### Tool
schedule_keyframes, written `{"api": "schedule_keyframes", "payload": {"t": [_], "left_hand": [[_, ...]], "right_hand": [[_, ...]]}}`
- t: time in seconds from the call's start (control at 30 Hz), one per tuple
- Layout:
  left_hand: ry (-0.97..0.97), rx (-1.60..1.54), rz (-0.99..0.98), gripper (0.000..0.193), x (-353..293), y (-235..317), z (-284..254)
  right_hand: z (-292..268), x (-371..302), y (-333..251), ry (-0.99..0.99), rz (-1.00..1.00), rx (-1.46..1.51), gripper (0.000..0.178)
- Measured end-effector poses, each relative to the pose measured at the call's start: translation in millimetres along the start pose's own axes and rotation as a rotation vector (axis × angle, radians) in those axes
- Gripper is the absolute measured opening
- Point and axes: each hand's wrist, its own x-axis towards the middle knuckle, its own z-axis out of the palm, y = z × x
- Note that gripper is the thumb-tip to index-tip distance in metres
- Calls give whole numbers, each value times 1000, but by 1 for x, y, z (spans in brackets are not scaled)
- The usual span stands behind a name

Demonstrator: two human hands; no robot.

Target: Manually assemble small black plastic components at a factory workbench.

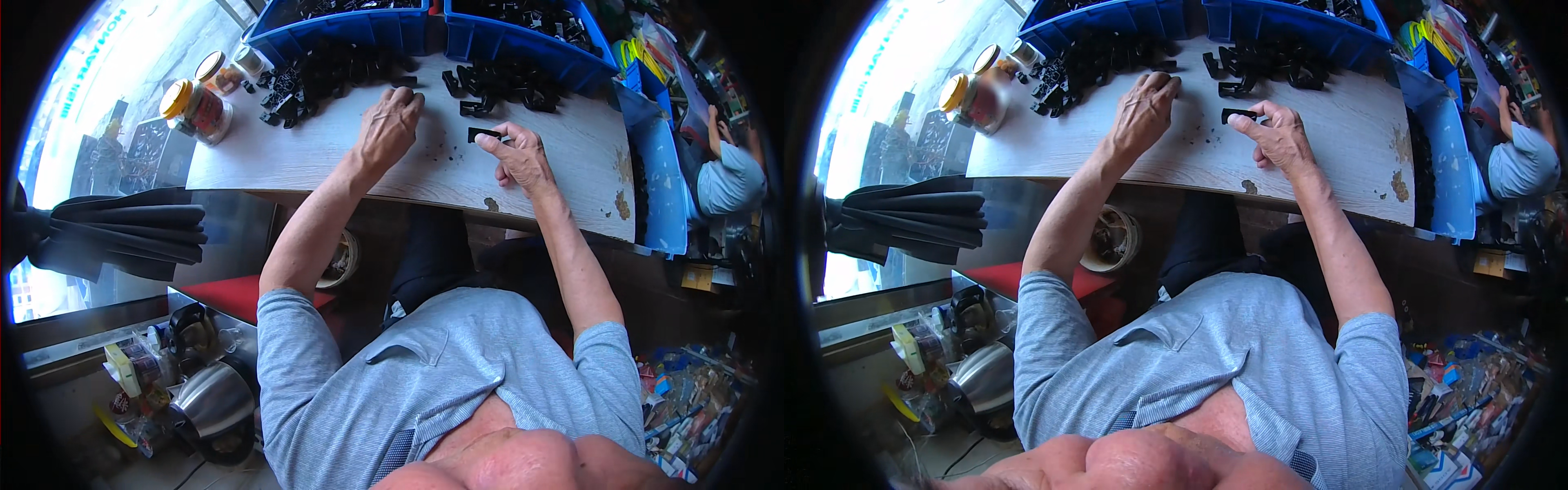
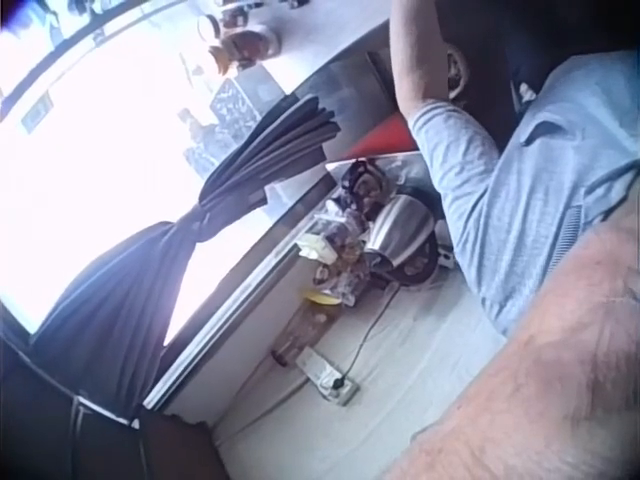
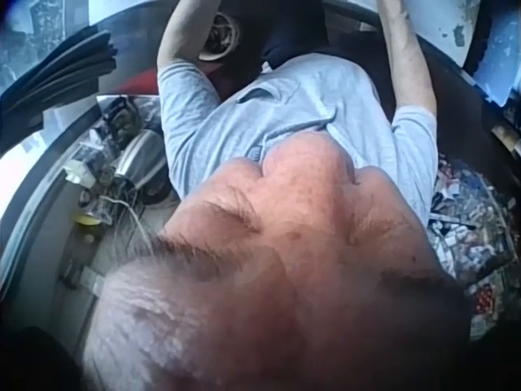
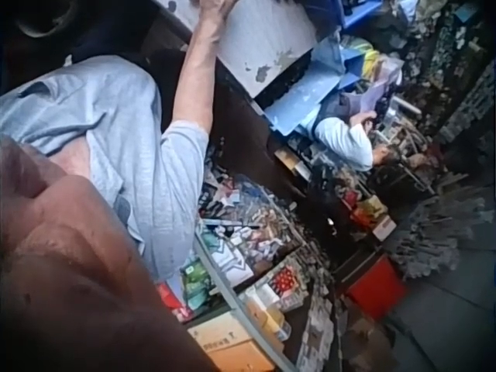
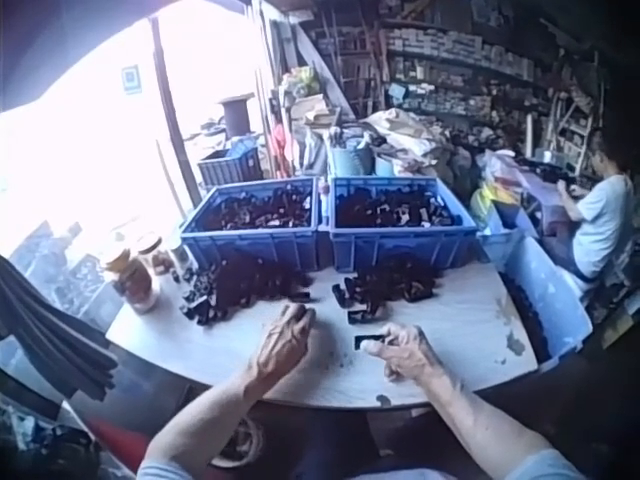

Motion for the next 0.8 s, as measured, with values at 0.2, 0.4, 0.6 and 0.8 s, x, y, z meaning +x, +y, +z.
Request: {"api": "schedule_keyframes", "payload": {"t": [0.2,0.4,0.6,0.8], "left_hand": [[68,57,57,27,4,-26,-3],[114,-11,50,16,9,-20,-6],[61,37,47,22,9,-14,-8],[22,-5,-61,18,3,-6,-1]], "right_hand": [[7,2,-3,34,-10,-44,52],[7,5,1,80,-3,-109,50],[7,3,-5,69,26,-171,55],[8,4,-12,32,76,-214,58]]}}
